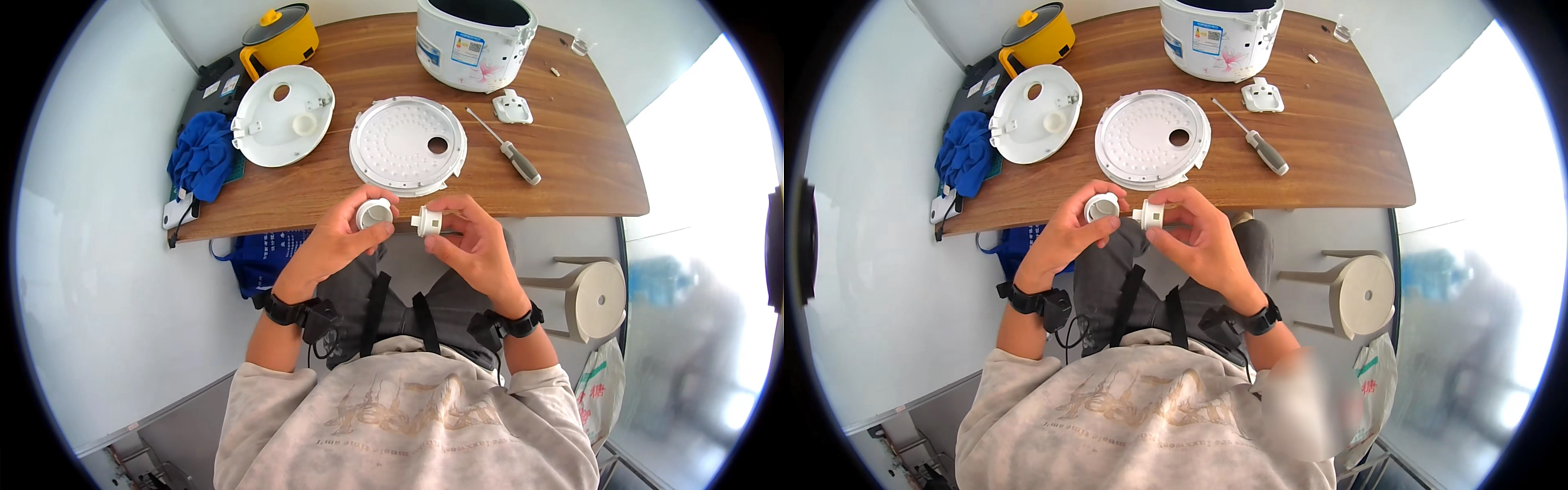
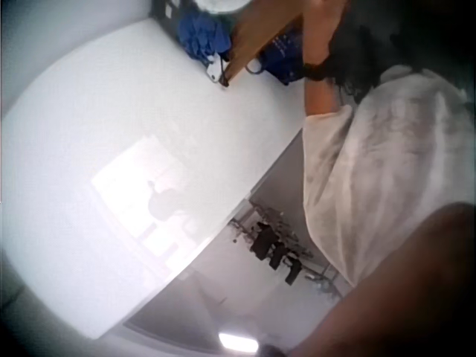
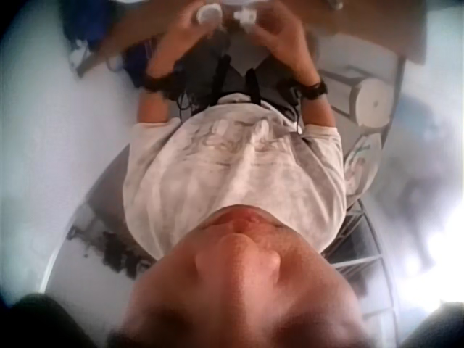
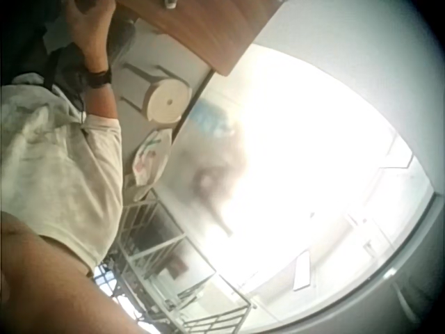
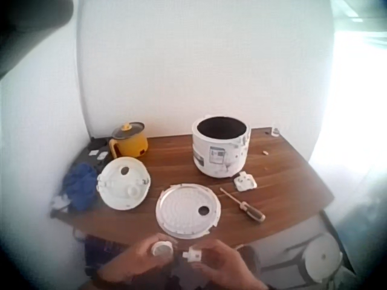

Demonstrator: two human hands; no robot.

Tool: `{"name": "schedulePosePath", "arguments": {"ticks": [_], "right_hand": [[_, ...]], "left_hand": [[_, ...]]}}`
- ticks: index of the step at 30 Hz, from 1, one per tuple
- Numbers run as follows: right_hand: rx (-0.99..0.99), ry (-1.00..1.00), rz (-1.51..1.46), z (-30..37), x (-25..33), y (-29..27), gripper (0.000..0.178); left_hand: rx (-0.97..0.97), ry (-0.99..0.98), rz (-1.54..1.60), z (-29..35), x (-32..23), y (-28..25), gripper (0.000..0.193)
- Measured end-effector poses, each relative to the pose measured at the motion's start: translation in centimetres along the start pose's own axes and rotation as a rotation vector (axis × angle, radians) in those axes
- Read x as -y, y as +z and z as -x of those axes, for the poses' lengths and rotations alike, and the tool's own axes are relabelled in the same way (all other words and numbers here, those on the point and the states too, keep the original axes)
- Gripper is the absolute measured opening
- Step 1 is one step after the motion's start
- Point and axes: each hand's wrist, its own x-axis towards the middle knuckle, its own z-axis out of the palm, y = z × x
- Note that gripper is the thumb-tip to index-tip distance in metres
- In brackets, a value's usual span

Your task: The person uses a screwdriver to tighten screws on a white circular appliance lid and then handles small white plastic components, possibly assembling or repairing a kitchen appliance.

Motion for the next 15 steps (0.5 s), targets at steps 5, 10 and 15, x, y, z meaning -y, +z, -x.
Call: {"name": "schedulePosePath", "arguments": {"ticks": [5, 10, 15], "right_hand": [[-0.040, -0.024, 0.067, 0.2, -0.3, 0.5, 0.040], [-0.052, -0.079, 0.116, 0.2, 0.1, 0.8, 0.039], [-0.068, -0.318, 0.362, -0.2, 0.8, 1.5, 0.038]], "left_hand": [[0.065, -0.045, 0.227, -0.2, 0.3, 0.7, 0.042], [0.238, 0.004, 0.469, -0.5, 1.7, -0.2, 0.060], [0.209, -0.068, 0.321, -0.5, 1.8, 0.2, 0.063]]}}
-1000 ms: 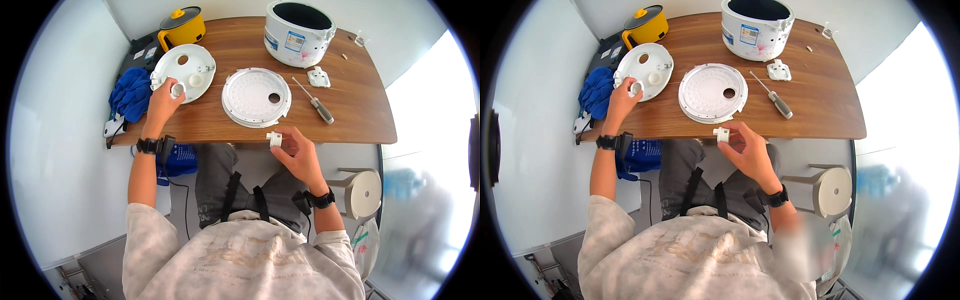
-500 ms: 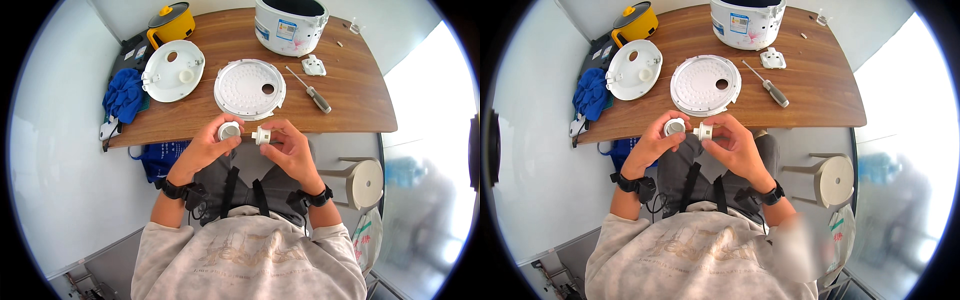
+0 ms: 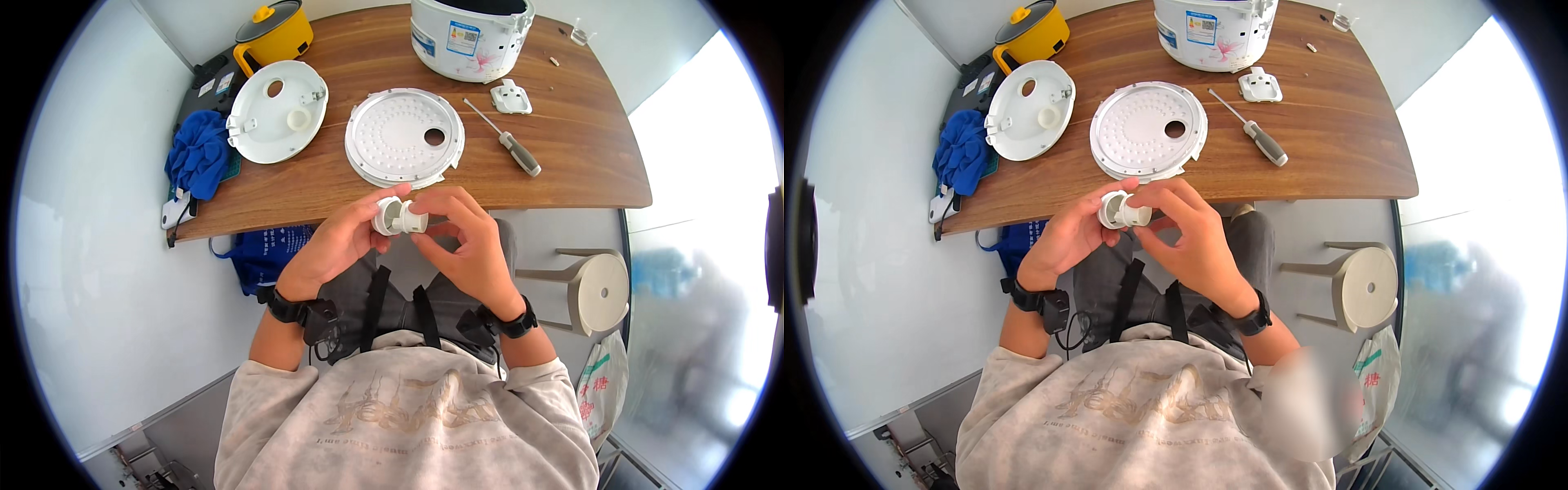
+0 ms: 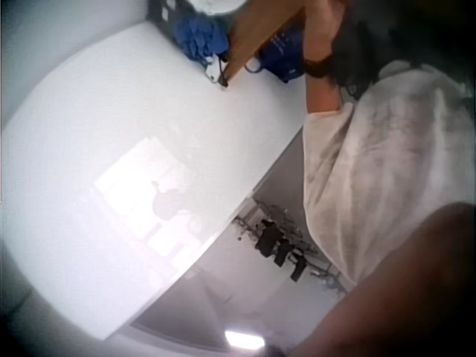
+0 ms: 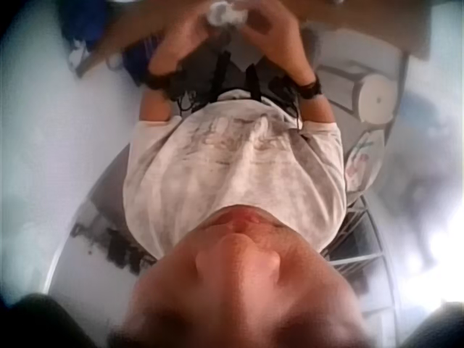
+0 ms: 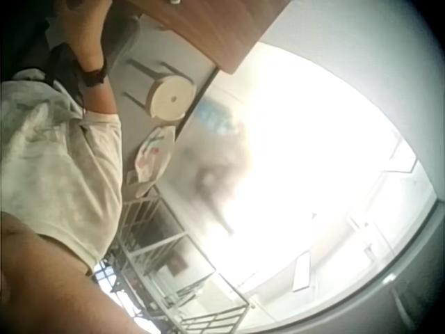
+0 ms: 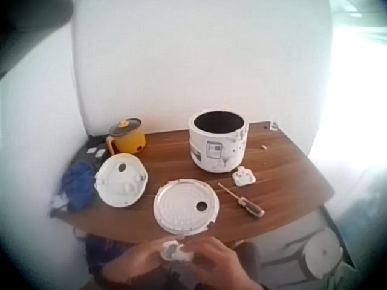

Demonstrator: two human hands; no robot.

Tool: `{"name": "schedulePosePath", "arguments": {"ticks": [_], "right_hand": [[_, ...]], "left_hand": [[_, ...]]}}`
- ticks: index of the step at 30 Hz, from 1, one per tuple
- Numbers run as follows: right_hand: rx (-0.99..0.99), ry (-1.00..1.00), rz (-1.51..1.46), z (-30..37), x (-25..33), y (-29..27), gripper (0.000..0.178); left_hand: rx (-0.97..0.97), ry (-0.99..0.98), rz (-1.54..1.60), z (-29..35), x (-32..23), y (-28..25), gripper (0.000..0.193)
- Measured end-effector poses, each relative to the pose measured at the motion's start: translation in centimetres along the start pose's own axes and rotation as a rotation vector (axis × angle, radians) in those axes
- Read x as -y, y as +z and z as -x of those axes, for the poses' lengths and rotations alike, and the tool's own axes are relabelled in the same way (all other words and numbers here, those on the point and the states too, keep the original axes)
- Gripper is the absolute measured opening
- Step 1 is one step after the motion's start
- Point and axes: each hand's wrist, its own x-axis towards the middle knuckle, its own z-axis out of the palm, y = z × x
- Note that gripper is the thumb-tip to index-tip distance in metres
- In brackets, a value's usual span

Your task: The person uses a screwdriver to tighten screws on a white circular appliance lid and then handles small white plastic components, possibly assembling or repairing a kitchen appliance.

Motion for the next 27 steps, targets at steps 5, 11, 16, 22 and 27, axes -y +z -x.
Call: {"name": "schedulePosePath", "arguments": {"ticks": [5, 11, 16, 22, 27], "right_hand": [[-0.001, -0.066, 0.136, 0.1, 0.0, 0.2, 0.039], [0.007, -0.065, 0.208, 0.2, 0.6, 0.0, 0.039], [0.036, -0.054, 0.212, 0.4, 0.7, -0.5, 0.039], [0.057, -0.063, 0.216, 0.4, 0.9, -1.0, 0.040], [0.066, -0.056, 0.219, 0.5, 1.1, -1.2, 0.041]], "left_hand": [[-0.012, 0.000, -0.040, 0.2, -0.4, 1.1, 0.056], [-0.037, -0.007, -0.084, 0.5, -0.6, 1.2, 0.049], [-0.037, -0.016, -0.097, 0.6, -0.7, 1.4, 0.045], [-0.014, -0.029, -0.117, 0.6, -1.0, 1.7, 0.047], [-0.020, -0.013, -0.155, 0.8, -1.1, 1.8, 0.047]]}}
